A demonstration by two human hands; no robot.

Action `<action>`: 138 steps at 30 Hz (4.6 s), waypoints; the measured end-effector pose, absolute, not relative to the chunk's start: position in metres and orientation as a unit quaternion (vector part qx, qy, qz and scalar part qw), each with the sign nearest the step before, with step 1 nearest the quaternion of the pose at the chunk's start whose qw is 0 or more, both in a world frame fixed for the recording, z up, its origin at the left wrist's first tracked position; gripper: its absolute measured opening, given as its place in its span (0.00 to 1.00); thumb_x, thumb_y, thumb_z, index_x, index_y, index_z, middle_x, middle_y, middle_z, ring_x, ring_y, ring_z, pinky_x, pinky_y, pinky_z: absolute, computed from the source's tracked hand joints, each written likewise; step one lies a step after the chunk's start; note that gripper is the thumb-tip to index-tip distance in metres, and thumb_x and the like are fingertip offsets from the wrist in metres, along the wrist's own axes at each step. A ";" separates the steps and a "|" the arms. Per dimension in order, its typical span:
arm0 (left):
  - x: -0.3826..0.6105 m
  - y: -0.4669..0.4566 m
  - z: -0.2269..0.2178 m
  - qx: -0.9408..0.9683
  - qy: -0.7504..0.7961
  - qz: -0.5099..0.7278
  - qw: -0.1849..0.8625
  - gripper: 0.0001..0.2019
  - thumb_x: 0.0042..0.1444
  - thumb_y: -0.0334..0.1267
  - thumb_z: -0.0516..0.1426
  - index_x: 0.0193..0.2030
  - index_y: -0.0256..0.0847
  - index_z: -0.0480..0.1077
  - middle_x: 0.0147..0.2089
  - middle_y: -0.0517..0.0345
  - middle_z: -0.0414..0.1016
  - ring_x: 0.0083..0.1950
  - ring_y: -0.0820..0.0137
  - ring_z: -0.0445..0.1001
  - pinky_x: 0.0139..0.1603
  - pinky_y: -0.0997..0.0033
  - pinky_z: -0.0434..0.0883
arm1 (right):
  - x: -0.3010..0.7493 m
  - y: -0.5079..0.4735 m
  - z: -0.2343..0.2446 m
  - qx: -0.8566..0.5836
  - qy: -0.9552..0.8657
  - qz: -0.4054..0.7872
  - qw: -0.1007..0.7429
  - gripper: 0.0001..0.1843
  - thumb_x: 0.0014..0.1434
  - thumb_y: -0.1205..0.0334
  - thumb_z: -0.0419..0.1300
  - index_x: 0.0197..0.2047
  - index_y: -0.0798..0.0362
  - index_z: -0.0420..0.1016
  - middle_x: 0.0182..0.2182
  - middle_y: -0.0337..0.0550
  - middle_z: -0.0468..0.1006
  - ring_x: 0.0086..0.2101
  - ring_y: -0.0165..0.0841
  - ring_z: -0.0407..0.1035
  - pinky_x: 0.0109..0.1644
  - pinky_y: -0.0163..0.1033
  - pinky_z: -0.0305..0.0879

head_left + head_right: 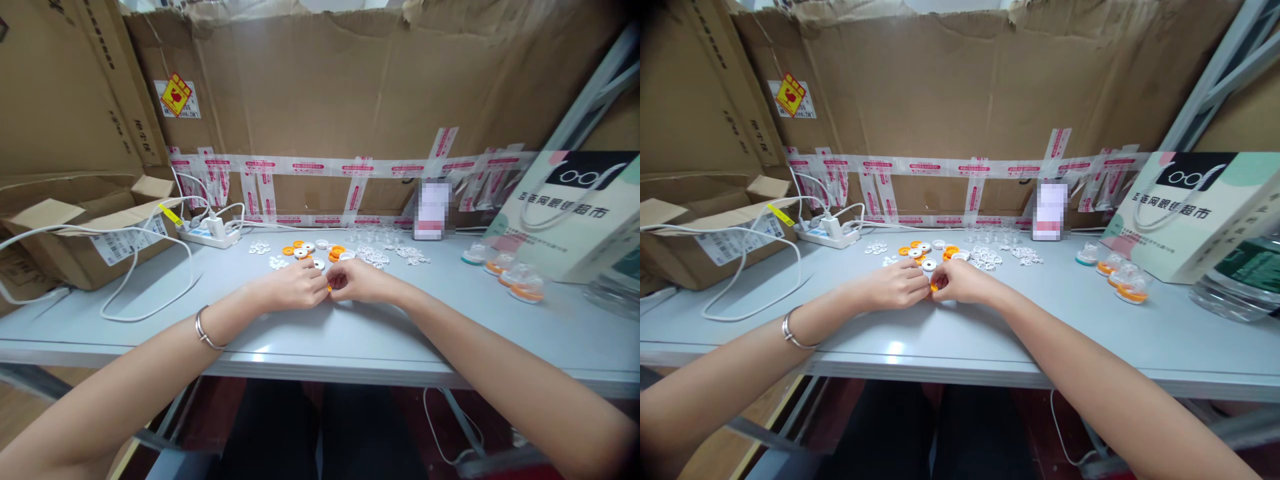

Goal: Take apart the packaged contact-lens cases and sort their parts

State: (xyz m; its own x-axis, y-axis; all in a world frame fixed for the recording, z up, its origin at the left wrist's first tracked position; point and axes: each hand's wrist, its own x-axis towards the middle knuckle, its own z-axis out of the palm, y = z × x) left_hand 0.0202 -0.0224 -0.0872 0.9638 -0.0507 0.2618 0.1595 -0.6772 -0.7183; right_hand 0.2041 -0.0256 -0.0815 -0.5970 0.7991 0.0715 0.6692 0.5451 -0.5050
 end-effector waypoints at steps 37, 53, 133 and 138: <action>-0.069 0.020 -0.057 -0.818 -0.572 0.066 0.018 0.09 0.37 0.29 0.53 0.26 0.37 0.72 0.26 0.53 0.75 0.26 0.69 0.69 0.24 0.75 0.60 | 0.188 0.037 -0.058 -0.526 -0.840 0.007 0.133 0.16 0.46 0.56 0.62 0.37 0.55 0.76 0.39 0.50 0.74 0.40 0.40 0.67 0.40 0.37 0.60; -0.025 -0.003 -0.059 -0.893 -0.418 -0.165 0.030 0.11 0.57 0.38 0.49 0.34 0.36 0.70 0.33 0.54 0.74 0.33 0.70 0.69 0.33 0.73 0.63 | 0.199 0.025 -0.048 -0.530 -0.815 0.076 0.221 0.16 0.51 0.51 0.56 0.36 0.54 0.76 0.38 0.44 0.76 0.36 0.33 0.68 0.36 0.35 0.61; 0.046 -0.035 -0.089 -0.856 -0.312 -0.357 -0.209 0.16 0.47 0.48 0.60 0.35 0.37 0.70 0.29 0.61 0.71 0.28 0.77 0.65 0.28 0.78 0.61 | 0.221 -0.041 -0.069 -0.461 -0.766 0.266 0.360 0.19 0.45 0.47 0.62 0.28 0.53 0.63 0.18 0.32 0.64 0.20 0.24 0.57 0.23 0.31 0.52; 0.043 -0.032 -0.089 -0.850 -0.297 -0.382 -0.208 0.13 0.46 0.46 0.61 0.31 0.36 0.69 0.27 0.62 0.69 0.28 0.77 0.63 0.30 0.77 0.62 | 0.218 -0.052 -0.065 -0.428 -0.786 0.215 0.390 0.15 0.46 0.50 0.62 0.29 0.53 0.67 0.22 0.35 0.68 0.22 0.25 0.59 0.24 0.32 0.56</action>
State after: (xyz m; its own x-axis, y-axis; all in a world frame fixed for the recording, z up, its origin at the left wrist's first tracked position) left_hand 0.0435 -0.0315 -0.0892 0.5325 0.6634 0.5257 0.3456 -0.7374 0.5804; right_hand 0.2179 -0.0518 -0.0652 -0.3299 0.8407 0.4293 0.5048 0.5414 -0.6723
